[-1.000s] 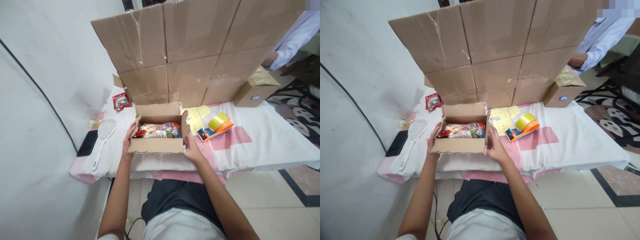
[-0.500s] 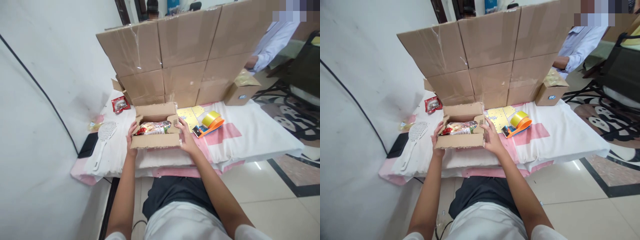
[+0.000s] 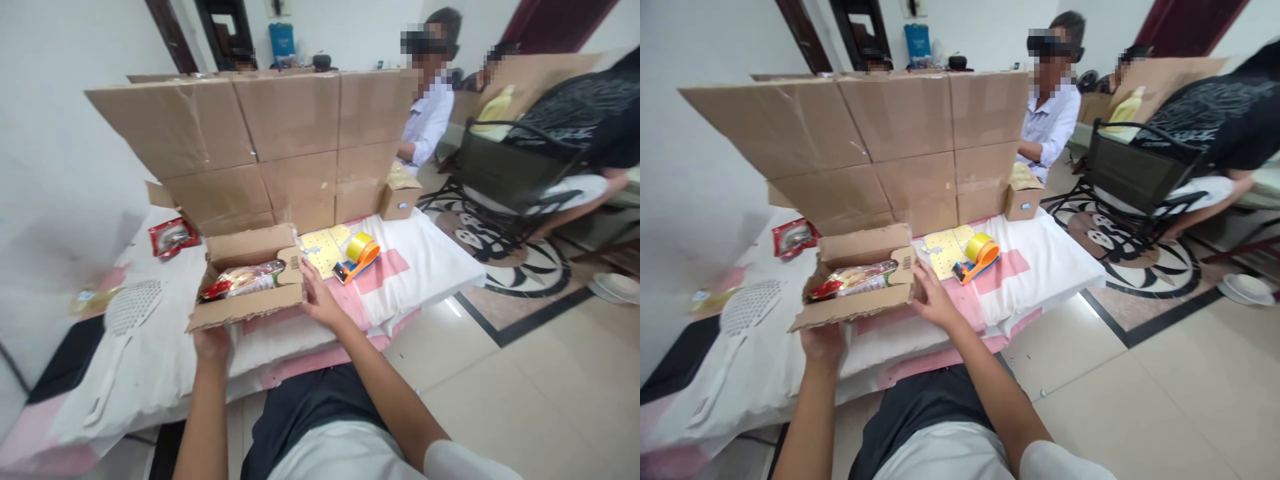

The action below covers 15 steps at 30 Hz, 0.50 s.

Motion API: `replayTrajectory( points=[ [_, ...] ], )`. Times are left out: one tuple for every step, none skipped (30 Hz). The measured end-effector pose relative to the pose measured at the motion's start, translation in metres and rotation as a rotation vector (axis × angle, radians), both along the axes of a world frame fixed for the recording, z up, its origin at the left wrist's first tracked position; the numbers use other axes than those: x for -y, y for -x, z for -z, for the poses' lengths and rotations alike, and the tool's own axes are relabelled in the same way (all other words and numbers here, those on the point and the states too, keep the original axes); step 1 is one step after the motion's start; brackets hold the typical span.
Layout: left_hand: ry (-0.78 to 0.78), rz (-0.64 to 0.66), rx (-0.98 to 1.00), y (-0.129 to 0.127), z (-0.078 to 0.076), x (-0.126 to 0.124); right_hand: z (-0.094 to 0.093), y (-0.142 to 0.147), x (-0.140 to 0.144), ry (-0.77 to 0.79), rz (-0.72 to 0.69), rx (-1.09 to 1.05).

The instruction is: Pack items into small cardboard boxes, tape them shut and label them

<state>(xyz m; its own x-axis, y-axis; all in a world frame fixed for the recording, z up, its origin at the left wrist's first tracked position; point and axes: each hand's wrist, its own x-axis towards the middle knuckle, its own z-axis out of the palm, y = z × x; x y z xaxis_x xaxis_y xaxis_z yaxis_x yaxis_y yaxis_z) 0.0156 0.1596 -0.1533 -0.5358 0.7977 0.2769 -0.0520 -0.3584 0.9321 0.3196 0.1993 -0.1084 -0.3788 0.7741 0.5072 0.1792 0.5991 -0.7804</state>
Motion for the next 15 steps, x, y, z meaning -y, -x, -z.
replayTrajectory(
  points=[
    [-0.017, -0.031, 0.006, 0.001, 0.001, 0.000, 0.001, -0.001, 0.000, -0.006, -0.006, -0.009],
    [-0.026, -0.039, -0.002, -0.001, -0.002, 0.000, 0.002, -0.001, 0.001, -0.013, -0.012, -0.021],
    [-0.024, -0.026, -0.013, -0.004, -0.006, 0.001, 0.002, -0.001, 0.001, -0.018, -0.016, -0.031],
    [-0.015, -0.010, -0.014, -0.008, -0.013, 0.002, 0.003, -0.002, 0.001, -0.015, -0.015, -0.035],
    [0.002, 0.006, -0.002, -0.014, -0.022, 0.004, 0.004, -0.002, 0.002, -0.004, -0.010, -0.033],
    [0.025, 0.019, 0.018, -0.019, -0.031, 0.007, 0.004, -0.002, 0.002, 0.011, -0.003, -0.024],
    [0.049, 0.038, 0.026, -0.025, -0.039, 0.009, 0.005, -0.002, 0.002, 0.027, 0.003, -0.010],
    [0.078, 0.059, 0.021, -0.029, -0.047, 0.012, 0.006, -0.001, 0.002, 0.039, 0.008, 0.007],
    [0.107, 0.073, 0.007, -0.033, -0.053, 0.014, 0.007, -0.001, 0.003, 0.046, 0.011, 0.024],
    [0.135, 0.076, -0.011, -0.035, -0.057, 0.016, 0.007, -0.001, 0.003, 0.049, 0.013, 0.039],
    [0.158, 0.069, -0.026, -0.036, -0.060, 0.017, 0.008, -0.002, 0.003, 0.050, 0.012, 0.054],
    [0.173, 0.055, -0.037, -0.036, -0.061, 0.018, 0.008, -0.002, 0.004, 0.052, 0.010, 0.068],
    [0.184, 0.043, -0.042, -0.036, -0.060, 0.019, 0.008, -0.002, 0.004, 0.056, 0.009, 0.080],
    [0.195, 0.026, -0.039, -0.035, -0.060, 0.019, 0.007, -0.003, 0.005, 0.060, 0.010, 0.087],
    [0.224, 0.010, -0.033, -0.035, -0.059, 0.018, 0.007, -0.003, 0.006, 0.064, 0.011, 0.093]
  ],
)
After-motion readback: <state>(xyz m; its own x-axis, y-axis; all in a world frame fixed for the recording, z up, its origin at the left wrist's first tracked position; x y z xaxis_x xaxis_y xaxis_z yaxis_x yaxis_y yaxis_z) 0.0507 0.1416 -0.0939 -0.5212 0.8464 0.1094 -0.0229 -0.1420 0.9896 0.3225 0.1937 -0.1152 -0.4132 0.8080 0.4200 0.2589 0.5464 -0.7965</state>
